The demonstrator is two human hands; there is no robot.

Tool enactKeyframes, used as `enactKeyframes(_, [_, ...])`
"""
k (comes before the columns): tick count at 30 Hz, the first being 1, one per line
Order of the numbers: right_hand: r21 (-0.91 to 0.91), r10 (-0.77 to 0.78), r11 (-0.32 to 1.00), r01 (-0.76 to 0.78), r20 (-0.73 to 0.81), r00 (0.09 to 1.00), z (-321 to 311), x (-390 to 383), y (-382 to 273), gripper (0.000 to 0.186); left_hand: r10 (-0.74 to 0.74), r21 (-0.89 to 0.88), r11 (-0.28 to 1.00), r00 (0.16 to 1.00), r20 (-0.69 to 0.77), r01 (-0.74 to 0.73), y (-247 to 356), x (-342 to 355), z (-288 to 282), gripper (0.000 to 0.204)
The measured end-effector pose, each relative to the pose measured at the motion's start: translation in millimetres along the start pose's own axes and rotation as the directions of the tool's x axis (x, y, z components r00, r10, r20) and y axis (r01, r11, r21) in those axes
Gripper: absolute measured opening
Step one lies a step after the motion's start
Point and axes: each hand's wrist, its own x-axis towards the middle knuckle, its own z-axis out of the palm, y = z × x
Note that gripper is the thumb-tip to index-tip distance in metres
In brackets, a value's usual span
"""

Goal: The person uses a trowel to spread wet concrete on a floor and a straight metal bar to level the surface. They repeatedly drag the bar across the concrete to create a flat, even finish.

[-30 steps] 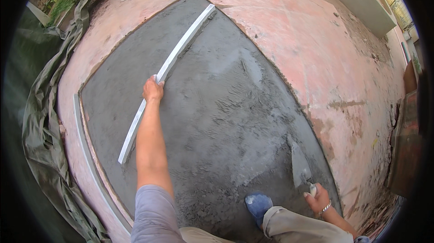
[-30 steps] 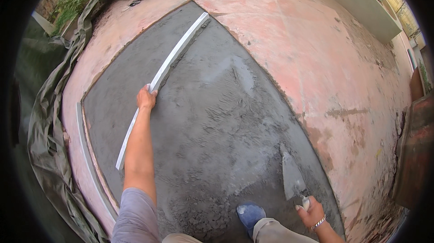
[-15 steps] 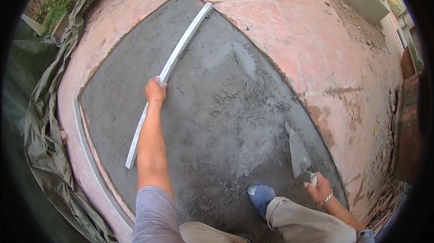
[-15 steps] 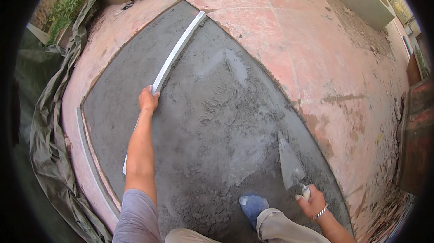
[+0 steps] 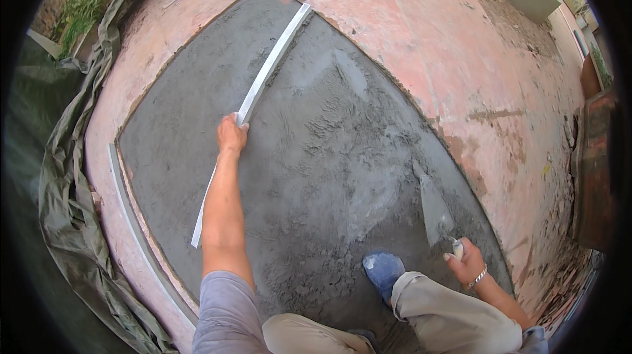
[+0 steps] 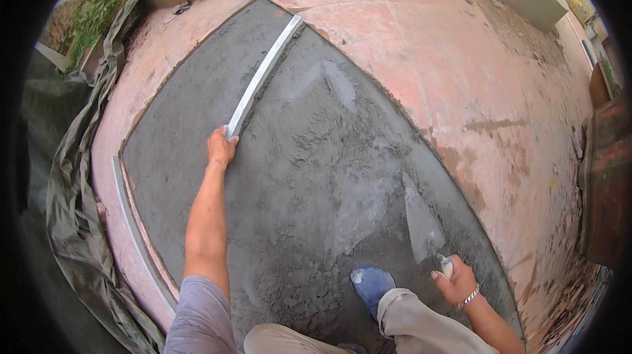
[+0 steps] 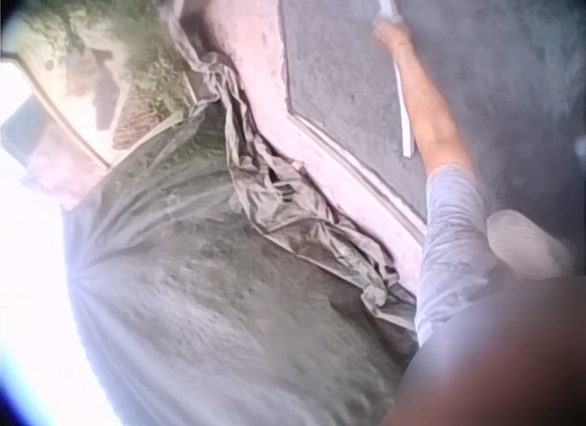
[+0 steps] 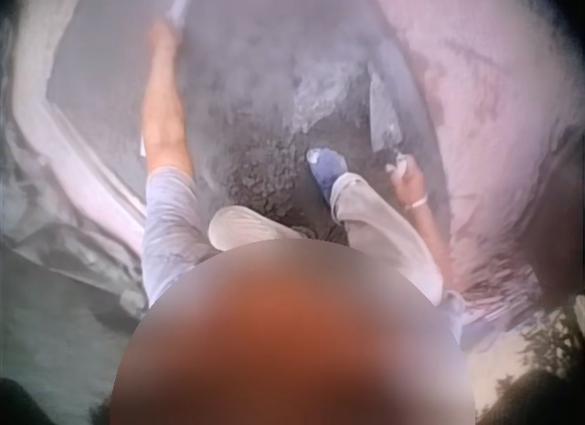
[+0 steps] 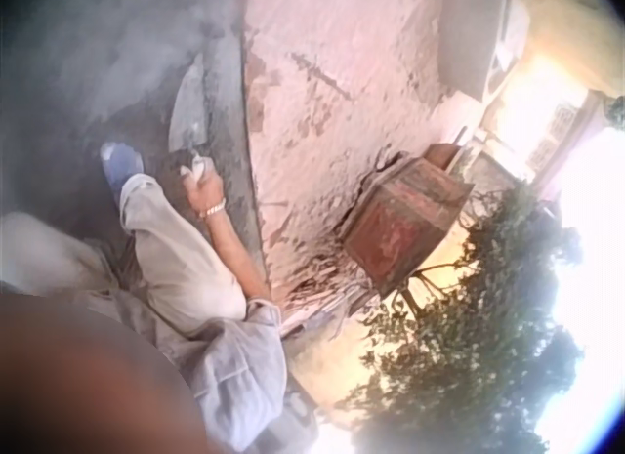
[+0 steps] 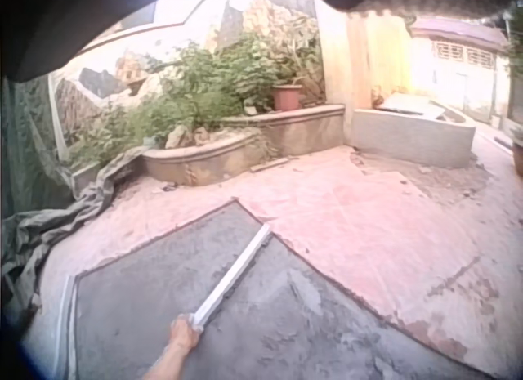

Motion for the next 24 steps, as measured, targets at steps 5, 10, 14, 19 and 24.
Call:
enactKeyframes(5, [-0.025, -0.005, 1.0, 0.005, -0.01, 1.0, 1, -8, -5, 0.034, 0.039, -0.01, 0.999, 0.999, 0.021, -0.038, 6, -18, 1, 0.048])
enactKeyframes(10, [-0.015, -0.03, 0.999, 0.03, -0.024, 0.999, 2, -13, -3, 0.035, 0.068, -0.021, 0.997, 0.997, 0.018, -0.068, 9, -33, 2, 0.047])
enactKeyframes(14, [0.015, -0.015, 1.0, 0.015, -0.024, 1.0, 4, -16, 1, 0.035, 0.099, -0.047, 0.994, 0.995, 0.021, -0.098, 7, -43, 5, 0.046])
enactKeyframes(19, [-0.034, -0.024, 0.999, 0.023, -0.029, 0.999, 3, -20, 3, 0.035, 0.128, -0.051, 0.991, 0.991, 0.03, -0.126, 6, -59, 6, 0.045])
enactKeyframes(24, [-0.01, -0.029, 1.0, 0.029, -0.024, 0.999, 4, -20, 3, 0.035, 0.14, -0.045, 0.989, 0.989, 0.05, -0.138, 8, -80, 5, 0.044])
